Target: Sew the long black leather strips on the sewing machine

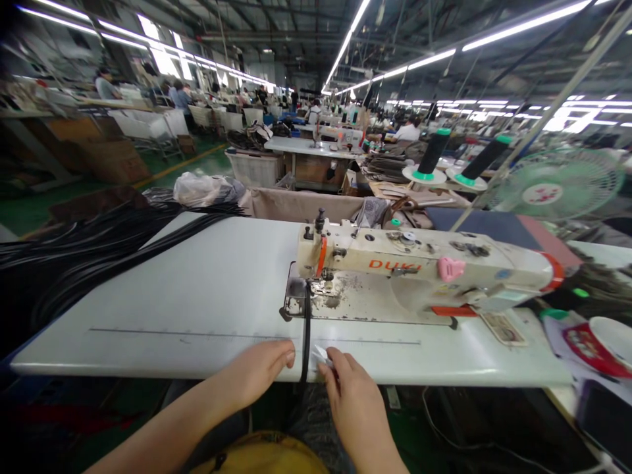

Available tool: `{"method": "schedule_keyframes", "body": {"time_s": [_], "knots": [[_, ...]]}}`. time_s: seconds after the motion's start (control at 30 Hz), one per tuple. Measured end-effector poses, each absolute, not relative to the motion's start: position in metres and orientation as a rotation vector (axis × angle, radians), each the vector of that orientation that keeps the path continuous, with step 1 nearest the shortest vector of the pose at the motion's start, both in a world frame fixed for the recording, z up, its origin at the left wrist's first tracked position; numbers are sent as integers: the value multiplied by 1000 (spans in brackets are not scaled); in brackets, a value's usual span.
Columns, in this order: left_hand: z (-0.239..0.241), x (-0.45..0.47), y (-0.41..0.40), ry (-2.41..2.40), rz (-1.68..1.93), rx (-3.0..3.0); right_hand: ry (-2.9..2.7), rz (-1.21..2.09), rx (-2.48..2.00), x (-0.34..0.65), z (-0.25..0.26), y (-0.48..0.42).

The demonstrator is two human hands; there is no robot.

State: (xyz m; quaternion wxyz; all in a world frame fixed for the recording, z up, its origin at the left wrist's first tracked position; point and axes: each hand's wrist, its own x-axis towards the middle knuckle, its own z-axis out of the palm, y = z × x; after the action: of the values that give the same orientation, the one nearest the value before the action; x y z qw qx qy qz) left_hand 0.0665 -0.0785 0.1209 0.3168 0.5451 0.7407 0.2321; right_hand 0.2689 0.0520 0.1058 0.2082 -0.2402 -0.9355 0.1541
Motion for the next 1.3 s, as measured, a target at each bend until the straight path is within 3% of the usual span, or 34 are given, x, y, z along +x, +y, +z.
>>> {"method": "schedule_keyframes", "body": {"time_s": [0.27,1.3], "knots": [[120,66,-78,1936,645,1359,-2683,172,-684,259,98,48],[111,68,-82,1848,807,1280,-2750,196,-649,251,101,46]]}}
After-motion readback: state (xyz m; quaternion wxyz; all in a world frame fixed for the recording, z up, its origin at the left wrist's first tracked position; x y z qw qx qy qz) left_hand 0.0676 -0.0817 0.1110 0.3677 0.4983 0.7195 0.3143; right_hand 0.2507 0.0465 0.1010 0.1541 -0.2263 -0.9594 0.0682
